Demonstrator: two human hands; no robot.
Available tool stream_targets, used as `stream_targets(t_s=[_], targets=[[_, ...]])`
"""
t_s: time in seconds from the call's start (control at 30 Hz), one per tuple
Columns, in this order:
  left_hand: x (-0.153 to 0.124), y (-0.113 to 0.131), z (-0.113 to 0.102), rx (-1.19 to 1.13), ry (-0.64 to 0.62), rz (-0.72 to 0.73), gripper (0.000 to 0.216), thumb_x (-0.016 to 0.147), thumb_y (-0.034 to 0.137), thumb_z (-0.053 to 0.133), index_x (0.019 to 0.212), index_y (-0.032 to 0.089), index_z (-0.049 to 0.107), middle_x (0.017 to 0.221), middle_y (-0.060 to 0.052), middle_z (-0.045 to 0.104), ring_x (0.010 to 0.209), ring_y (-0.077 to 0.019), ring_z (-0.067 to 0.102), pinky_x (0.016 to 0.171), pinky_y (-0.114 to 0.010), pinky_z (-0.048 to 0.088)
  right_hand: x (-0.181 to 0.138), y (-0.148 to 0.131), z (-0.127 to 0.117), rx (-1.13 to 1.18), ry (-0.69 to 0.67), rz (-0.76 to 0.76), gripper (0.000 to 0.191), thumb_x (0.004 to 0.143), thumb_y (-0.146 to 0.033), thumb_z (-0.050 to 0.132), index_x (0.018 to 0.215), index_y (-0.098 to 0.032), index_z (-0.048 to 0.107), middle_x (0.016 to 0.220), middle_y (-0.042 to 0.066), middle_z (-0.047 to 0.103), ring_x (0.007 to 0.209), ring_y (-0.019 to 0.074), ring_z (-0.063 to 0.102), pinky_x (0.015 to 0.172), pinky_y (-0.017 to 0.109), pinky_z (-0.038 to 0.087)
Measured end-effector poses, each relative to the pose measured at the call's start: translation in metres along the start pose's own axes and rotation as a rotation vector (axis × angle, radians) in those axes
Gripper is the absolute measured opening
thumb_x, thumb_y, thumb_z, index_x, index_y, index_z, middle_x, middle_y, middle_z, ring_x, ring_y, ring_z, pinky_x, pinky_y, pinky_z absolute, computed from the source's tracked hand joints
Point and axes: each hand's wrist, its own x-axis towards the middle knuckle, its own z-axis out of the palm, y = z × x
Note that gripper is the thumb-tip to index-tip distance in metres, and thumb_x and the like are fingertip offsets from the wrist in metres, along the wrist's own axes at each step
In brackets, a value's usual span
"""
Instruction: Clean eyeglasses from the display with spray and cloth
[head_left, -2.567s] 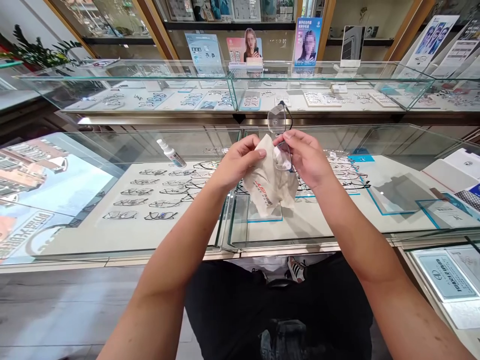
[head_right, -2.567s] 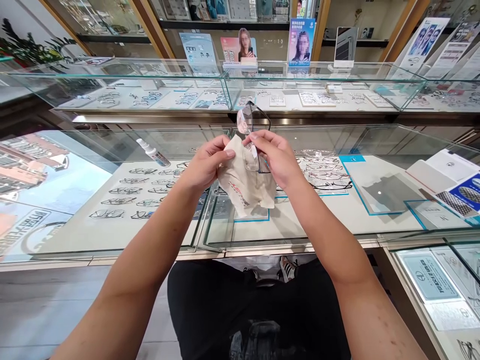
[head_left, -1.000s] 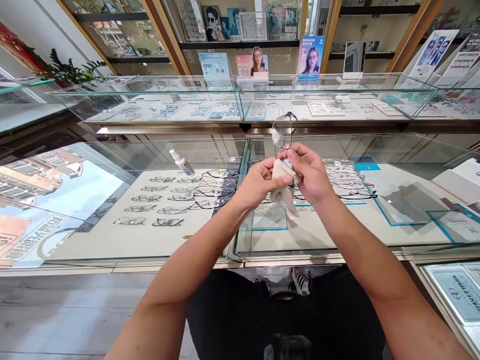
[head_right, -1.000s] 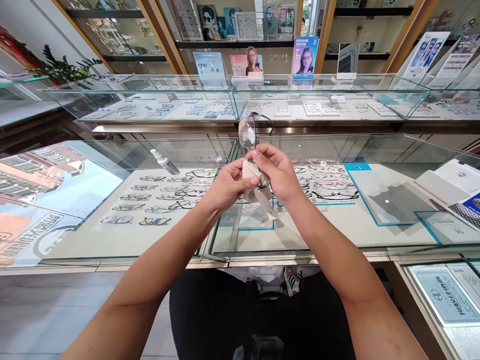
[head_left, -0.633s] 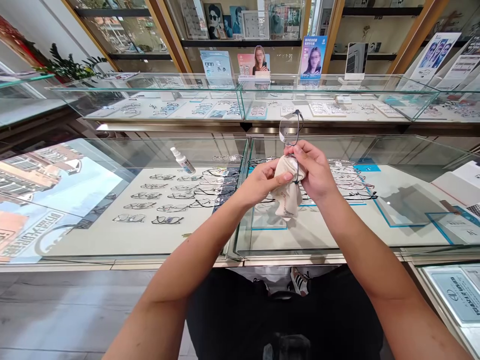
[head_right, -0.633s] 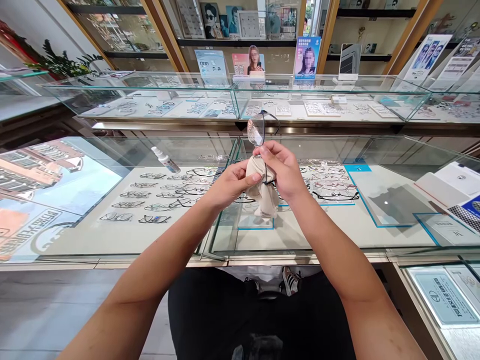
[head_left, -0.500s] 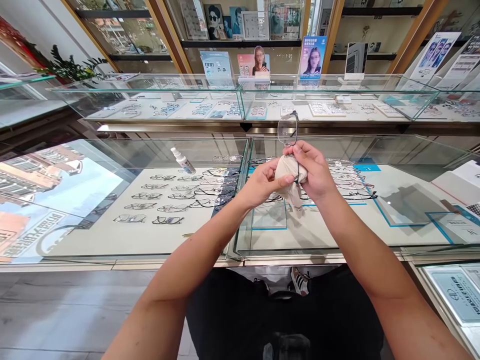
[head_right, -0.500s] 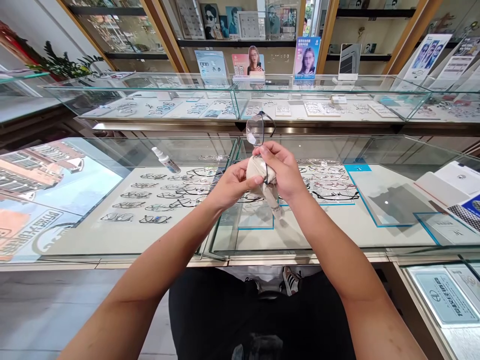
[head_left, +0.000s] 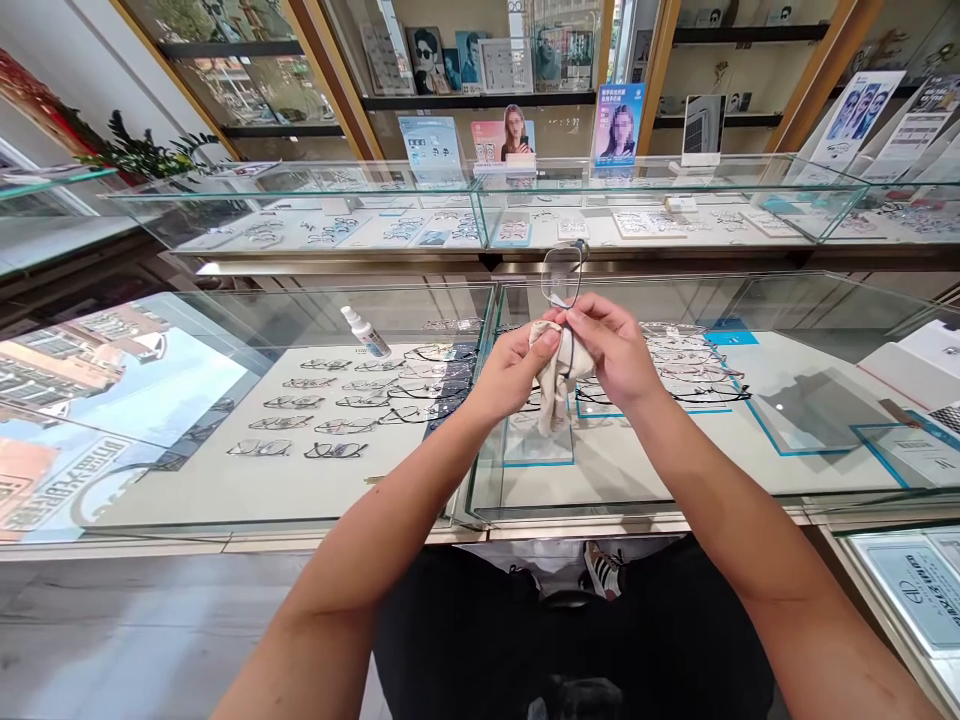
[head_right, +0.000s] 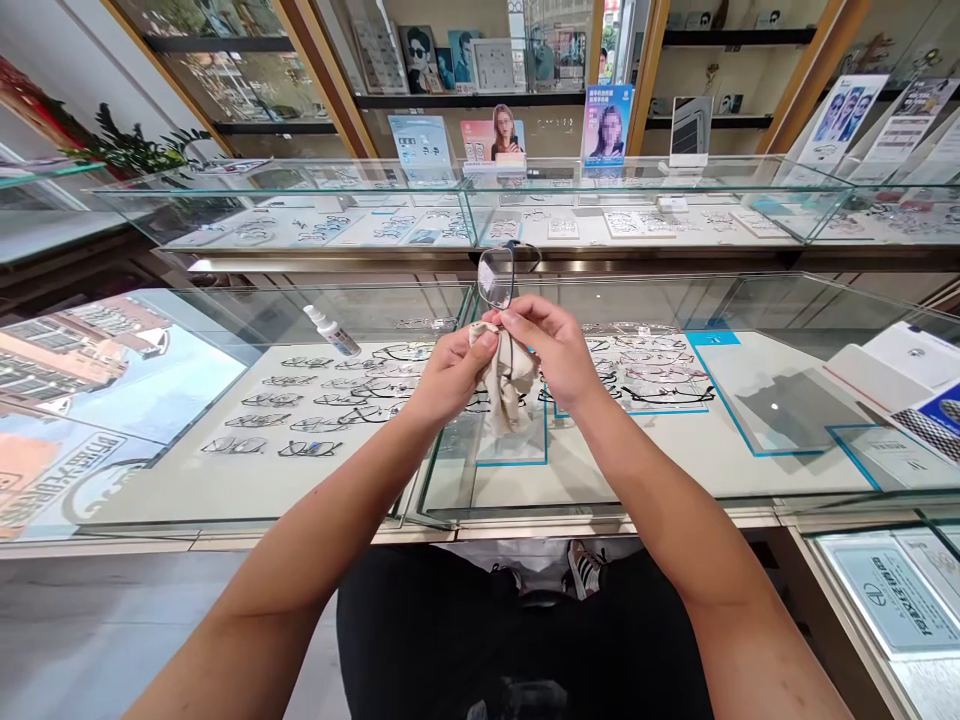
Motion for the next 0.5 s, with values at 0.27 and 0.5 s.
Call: stream_targets(t_s=[0.27,0.5], targets=[[0.0018,0.0005,0.0007,0.013,-0.018,-0.036,0.06,0.074,0.061,0.099,0.108,0.018,0.075,0.089,-0.002,0.068,0.076,-0.0159,0.059,0.07,-0.027,0.047,0.0046,0.0071,-0.0043,0.025,0.059,0.072,0.036,0.074,-0.057,0.098,0.081,-0.027,0.078,0.098,0.003,0.084,0.093,0.0222,0.076,0.088,0.038,0.064],[0.0071,-0.001,-0.0049,0.167,0.045,0.088,0.058,0.092,0.075,0.077,0.09,0.018,0.07,0.084,-0.002,0.065,0.074,-0.0144,0.053,0.07,-0.026,0.044,0.0027,0.0064,-0.0013,-0.092,0.001,0.01,0.043,0.075,-0.065,0.097,0.081,-0.027,0.077,0.095,0.002,0.084,0.104,0.0241,0.077,0.101,0.041,0.061]])
